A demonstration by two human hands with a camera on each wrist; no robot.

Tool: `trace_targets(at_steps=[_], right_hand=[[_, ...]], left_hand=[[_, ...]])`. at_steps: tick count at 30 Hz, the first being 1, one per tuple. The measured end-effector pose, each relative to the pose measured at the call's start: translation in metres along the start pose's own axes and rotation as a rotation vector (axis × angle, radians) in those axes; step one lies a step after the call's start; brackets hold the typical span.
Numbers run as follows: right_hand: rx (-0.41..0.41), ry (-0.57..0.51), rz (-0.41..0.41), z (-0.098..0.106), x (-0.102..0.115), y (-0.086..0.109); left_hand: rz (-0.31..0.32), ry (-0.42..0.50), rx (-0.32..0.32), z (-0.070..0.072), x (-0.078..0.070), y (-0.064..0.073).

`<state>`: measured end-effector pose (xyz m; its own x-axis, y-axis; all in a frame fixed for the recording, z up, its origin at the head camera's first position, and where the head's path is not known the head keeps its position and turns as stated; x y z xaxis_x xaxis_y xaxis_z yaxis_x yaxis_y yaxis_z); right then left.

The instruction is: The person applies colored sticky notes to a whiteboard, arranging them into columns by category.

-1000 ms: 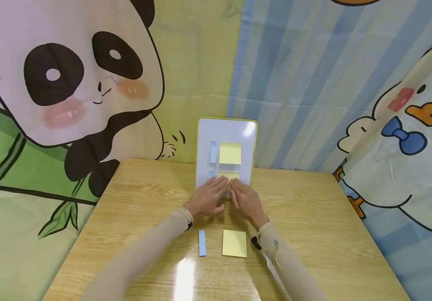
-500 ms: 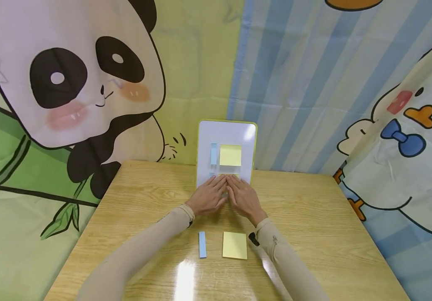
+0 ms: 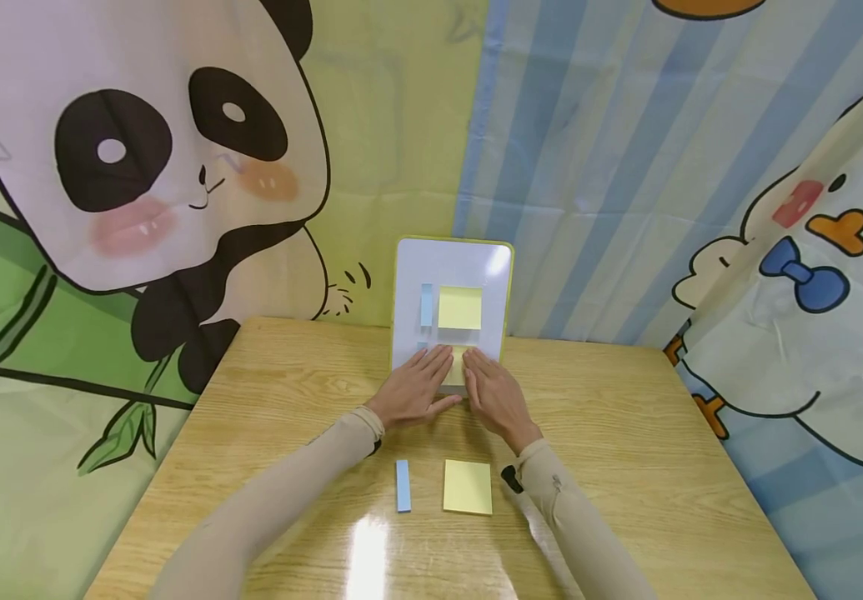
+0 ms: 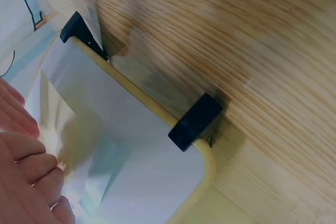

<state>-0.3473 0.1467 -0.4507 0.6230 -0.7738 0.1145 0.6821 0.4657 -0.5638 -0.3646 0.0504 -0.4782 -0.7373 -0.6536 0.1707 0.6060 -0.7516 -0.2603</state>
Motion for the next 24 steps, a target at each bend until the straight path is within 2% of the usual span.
trace_targets(at_steps=[6,10,18,21,24], right_hand=[[0.024,-0.064,0.018,-0.004,0.005,-0.01],[0.035,-0.071,-0.004,-0.004,0.004,-0.013],[-0.001,-0.061,-0.091,0.004,-0.008,-0.009],[0.012,-0.056,-0.129,0.006,-0.014,-0.006],[0.022,-0.049,-0.134,0.005,-0.015,-0.005]], left_hand=[[0.007,0.03,-0.008,0.005,-0.001,-0.003],[0.014,0.036,-0.004,0.005,0.0,-0.003],[0.039,0.038,0.022,0.002,0.004,-0.002],[0.044,0.048,0.021,0.002,0.006,0.001],[0.042,0.052,0.012,0.004,0.007,0.003]])
Point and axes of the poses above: each hand's wrist, its own y-axis away from the middle knuckle, its own z-axis out of the back of the hand, x = y × z, the point moved 9 cm from there along -y, towards the middle knuckle, and after that the axes turned 5 degrees about -y, right-handed, at the moved point
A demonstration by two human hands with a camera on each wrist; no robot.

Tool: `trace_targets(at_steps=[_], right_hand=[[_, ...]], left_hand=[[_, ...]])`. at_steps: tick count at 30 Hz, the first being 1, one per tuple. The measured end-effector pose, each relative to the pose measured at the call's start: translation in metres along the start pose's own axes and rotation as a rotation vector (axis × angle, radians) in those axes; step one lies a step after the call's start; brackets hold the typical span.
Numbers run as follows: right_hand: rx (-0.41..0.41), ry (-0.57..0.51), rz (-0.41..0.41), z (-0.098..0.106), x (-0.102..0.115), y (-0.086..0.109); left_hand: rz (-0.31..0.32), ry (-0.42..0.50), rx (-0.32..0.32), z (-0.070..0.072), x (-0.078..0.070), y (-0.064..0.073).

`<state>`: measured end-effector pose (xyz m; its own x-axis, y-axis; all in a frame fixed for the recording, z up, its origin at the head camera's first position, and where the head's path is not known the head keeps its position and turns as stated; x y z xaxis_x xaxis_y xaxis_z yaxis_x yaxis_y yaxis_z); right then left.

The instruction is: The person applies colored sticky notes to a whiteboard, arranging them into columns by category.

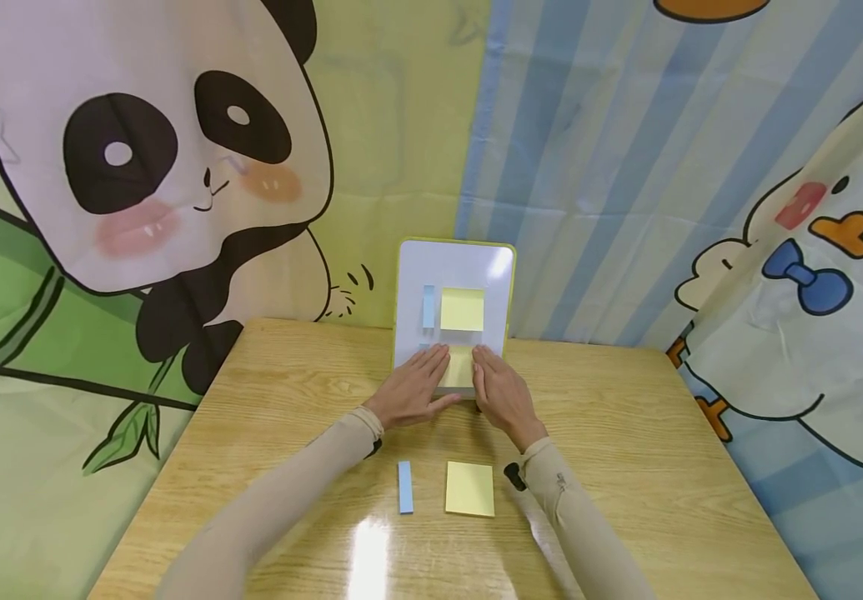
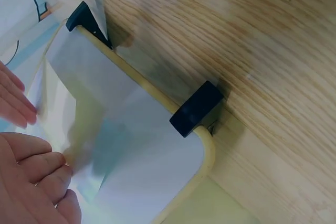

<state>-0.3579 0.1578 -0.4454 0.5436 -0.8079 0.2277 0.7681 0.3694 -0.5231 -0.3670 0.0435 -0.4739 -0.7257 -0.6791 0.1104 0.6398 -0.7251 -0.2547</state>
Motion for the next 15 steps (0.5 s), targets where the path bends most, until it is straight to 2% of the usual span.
trace_targets(at_steps=[6,10,15], right_hand=[[0.031,-0.023,0.077,-0.008,0.019,-0.01],[0.064,-0.028,0.068,-0.013,0.021,-0.011],[0.037,-0.01,0.05,-0.011,0.015,-0.007]], left_hand=[[-0.014,0.017,-0.008,0.004,0.002,0.0],[-0.007,0.018,0.0,0.002,0.002,0.0],[-0.007,0.024,-0.004,0.002,0.001,-0.001]])
Point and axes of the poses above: each hand's wrist, its own y-axis away from the middle knuckle, its own z-axis out of the back of the hand, x = y × z, the point moved 9 cm from there along -y, towards the middle knuckle, and after that the axes turned 5 degrees about -y, right-handed, at the moved point
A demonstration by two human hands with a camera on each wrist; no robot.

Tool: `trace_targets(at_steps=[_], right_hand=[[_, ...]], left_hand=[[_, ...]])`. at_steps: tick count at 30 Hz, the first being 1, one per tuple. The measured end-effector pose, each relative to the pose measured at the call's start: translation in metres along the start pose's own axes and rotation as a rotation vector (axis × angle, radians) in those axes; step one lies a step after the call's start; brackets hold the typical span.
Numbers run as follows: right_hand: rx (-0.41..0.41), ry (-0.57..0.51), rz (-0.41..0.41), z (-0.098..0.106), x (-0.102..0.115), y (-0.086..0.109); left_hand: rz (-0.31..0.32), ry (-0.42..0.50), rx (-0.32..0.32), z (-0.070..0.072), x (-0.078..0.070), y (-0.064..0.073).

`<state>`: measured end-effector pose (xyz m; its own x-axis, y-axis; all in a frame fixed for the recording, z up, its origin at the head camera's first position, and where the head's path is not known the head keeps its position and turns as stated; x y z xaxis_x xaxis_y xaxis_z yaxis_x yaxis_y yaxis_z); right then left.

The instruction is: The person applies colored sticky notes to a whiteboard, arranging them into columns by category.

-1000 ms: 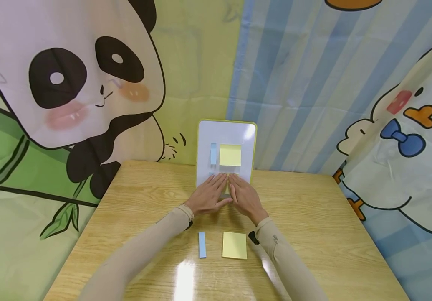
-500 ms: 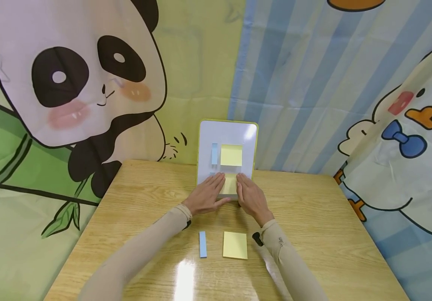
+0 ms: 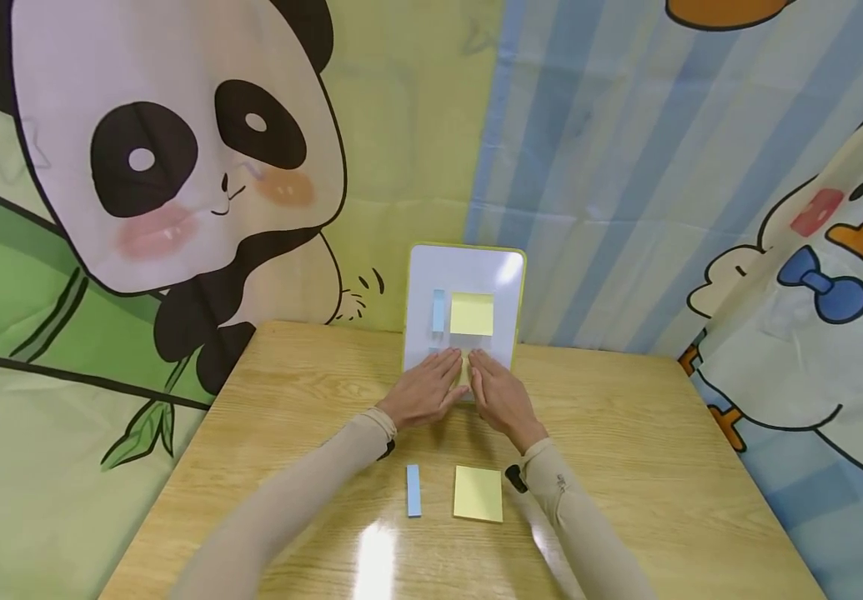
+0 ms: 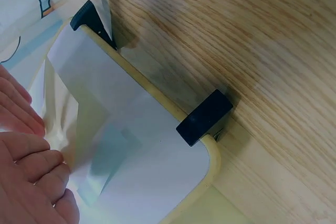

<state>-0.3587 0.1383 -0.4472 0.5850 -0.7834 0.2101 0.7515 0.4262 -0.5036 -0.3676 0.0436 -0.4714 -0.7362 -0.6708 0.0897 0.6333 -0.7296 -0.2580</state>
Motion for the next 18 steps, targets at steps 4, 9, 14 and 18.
trace_targets(at_steps=[4,9,14,18], right_hand=[[-0.015,-0.011,-0.013,0.004,-0.006,0.004],[-0.02,-0.014,-0.055,0.008,-0.013,0.01],[-0.023,-0.014,-0.059,0.011,-0.015,0.013],[-0.06,-0.025,-0.038,0.016,-0.016,0.013]], left_hand=[[0.039,-0.029,0.005,-0.001,0.002,0.0],[0.075,-0.054,0.002,-0.002,0.005,0.005],[0.074,-0.05,-0.008,0.0,0.006,0.008],[0.065,-0.043,-0.077,0.011,0.009,0.009]])
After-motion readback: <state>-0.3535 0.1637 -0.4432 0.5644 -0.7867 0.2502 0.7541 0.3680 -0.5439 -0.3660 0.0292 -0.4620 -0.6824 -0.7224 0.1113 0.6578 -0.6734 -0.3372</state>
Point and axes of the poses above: each hand's wrist, its own y-axis away from the middle knuckle, its own z-axis out of the back of the hand, x = y × z, the point moved 9 cm from there along -y, towards the middle knuckle, and after that the axes turned 5 degrees about -y, right-handed, at the moved point
